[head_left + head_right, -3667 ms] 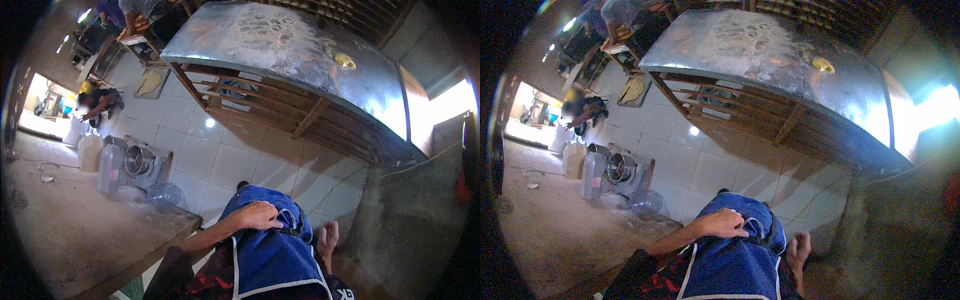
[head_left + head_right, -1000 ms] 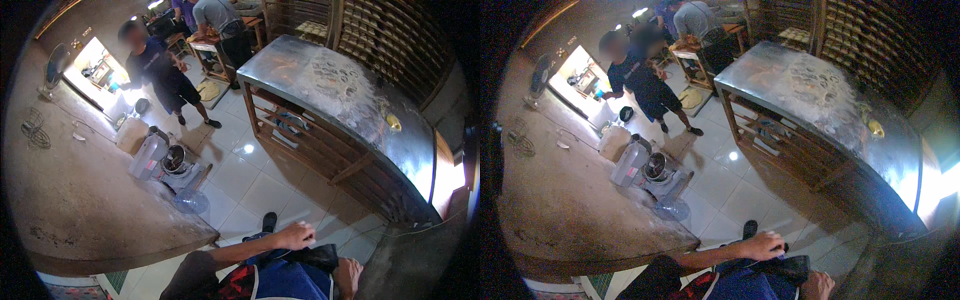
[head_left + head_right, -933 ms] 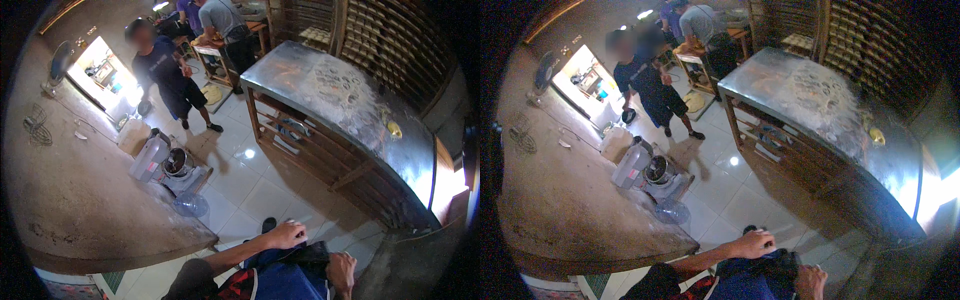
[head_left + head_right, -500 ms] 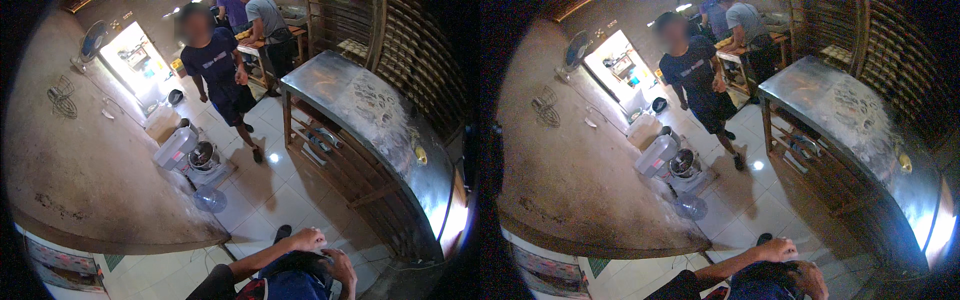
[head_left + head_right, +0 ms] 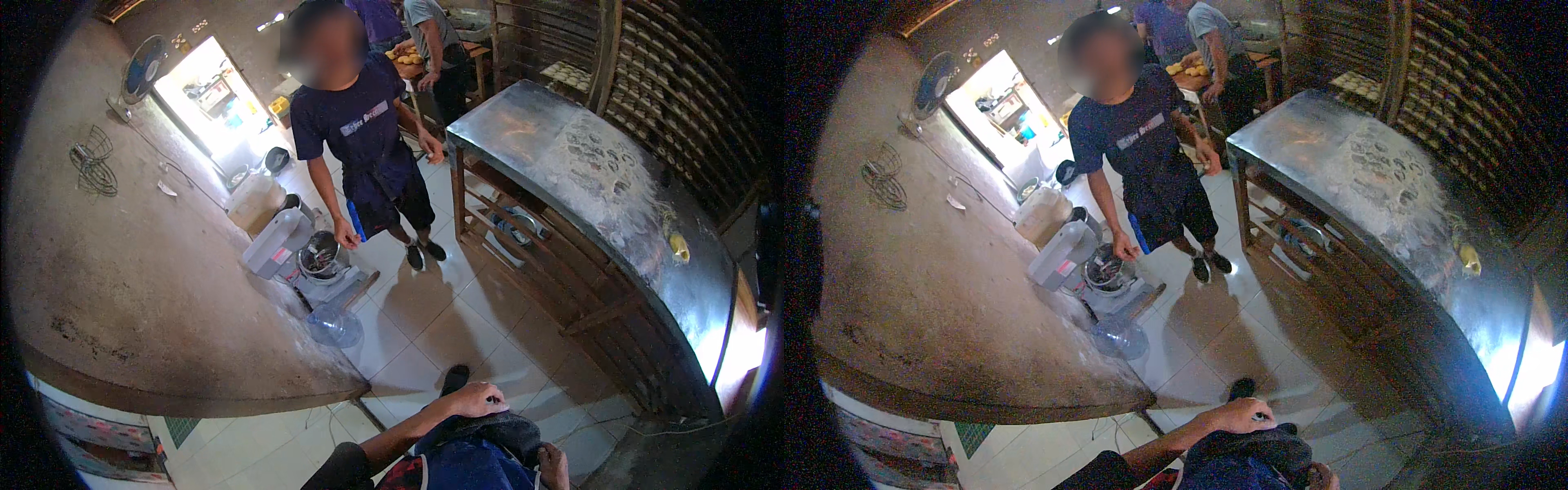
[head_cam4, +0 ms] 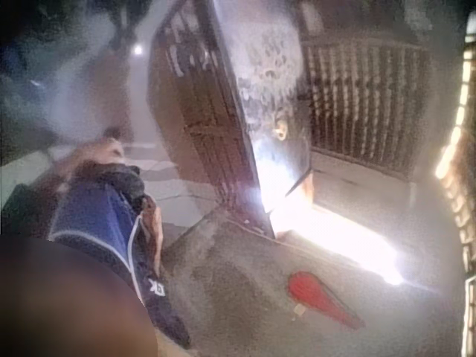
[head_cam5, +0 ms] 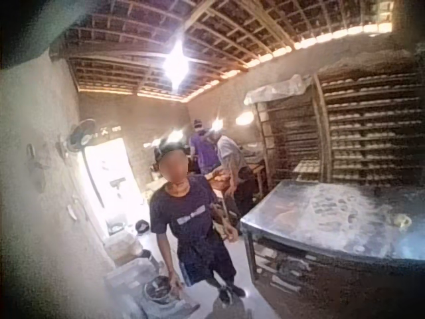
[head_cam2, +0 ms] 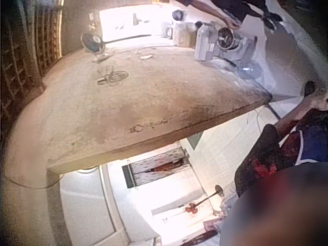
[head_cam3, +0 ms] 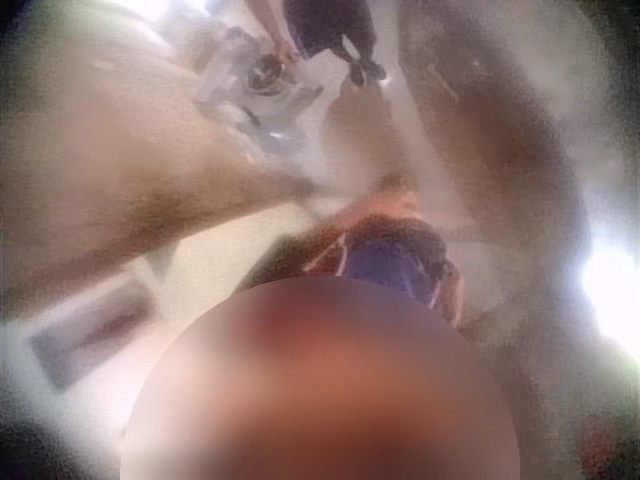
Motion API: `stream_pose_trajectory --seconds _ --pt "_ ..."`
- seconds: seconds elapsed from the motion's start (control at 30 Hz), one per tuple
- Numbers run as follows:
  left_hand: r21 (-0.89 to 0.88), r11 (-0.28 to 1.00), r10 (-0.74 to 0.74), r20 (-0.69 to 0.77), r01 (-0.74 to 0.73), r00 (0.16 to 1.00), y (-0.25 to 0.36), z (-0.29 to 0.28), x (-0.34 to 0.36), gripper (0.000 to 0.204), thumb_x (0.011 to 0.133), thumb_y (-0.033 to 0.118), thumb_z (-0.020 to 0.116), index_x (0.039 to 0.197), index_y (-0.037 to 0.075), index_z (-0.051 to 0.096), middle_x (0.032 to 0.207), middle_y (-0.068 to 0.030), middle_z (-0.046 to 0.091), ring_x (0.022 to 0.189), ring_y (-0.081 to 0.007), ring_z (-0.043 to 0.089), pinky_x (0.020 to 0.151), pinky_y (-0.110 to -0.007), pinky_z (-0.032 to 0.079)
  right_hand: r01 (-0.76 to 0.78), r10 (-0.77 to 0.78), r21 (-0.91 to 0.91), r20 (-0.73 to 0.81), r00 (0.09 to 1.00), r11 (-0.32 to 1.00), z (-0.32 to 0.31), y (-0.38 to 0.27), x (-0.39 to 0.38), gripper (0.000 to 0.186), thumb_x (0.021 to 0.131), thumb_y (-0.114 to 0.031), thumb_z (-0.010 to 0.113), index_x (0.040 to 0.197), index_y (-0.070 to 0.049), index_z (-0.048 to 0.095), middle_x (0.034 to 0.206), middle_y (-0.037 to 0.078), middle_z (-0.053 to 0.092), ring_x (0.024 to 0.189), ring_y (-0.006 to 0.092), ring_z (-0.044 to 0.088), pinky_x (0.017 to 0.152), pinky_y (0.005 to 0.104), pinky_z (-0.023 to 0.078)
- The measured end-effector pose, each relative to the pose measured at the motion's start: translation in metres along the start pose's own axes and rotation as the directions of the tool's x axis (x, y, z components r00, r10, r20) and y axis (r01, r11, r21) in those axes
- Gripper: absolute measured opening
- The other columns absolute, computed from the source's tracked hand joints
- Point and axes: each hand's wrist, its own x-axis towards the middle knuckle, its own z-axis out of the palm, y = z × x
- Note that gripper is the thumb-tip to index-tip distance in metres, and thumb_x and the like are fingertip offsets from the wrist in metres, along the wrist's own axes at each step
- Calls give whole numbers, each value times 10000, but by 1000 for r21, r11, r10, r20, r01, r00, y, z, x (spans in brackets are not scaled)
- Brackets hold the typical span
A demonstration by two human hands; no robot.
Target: The person repeatedly picks up flattened dough discs, presses a hole into the center with fingers, and places the ring-shaped dough onto a wooden board. The person then carries the board to a rack and returns to continue shaping more dough.
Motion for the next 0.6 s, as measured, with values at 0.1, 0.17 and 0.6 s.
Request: stream_pose_trajectory --seconds 0.1,0.17,0.6 --pt "-196 980 30 88 -13 996 -1 9 4 403 931 401 619 1082 41 718 1043 -182 706 1002 -329 653 915 -404 482 -36 35 12 70 997 999 -5 10 -3 227 854 -87 614 1061 -33 691 903 186 689 897 354 668 820 409 515" --pt "-163 986 40 67 -29 997 -4 14 6 406 932 391 621 1097 31 711 1060 -179 707 1006 -310 657 912 -391 486 -16 16 9 28 999 1000 -5 15 -1 212 846 -80 617 1032 -31 705 876 187 691 869 350 676 801 405 522" --pt "-575 764 -127 312 293 942 -45 2 30 412 1002 400 525 1143 35 654 1072 -51 675 972 -163 613 887 -315 480 550 -308 -366 542 781 751 41 -102 150 214 864 -206 626 1031 -102 711 1015 157 686 960 338 644 809 414 509"
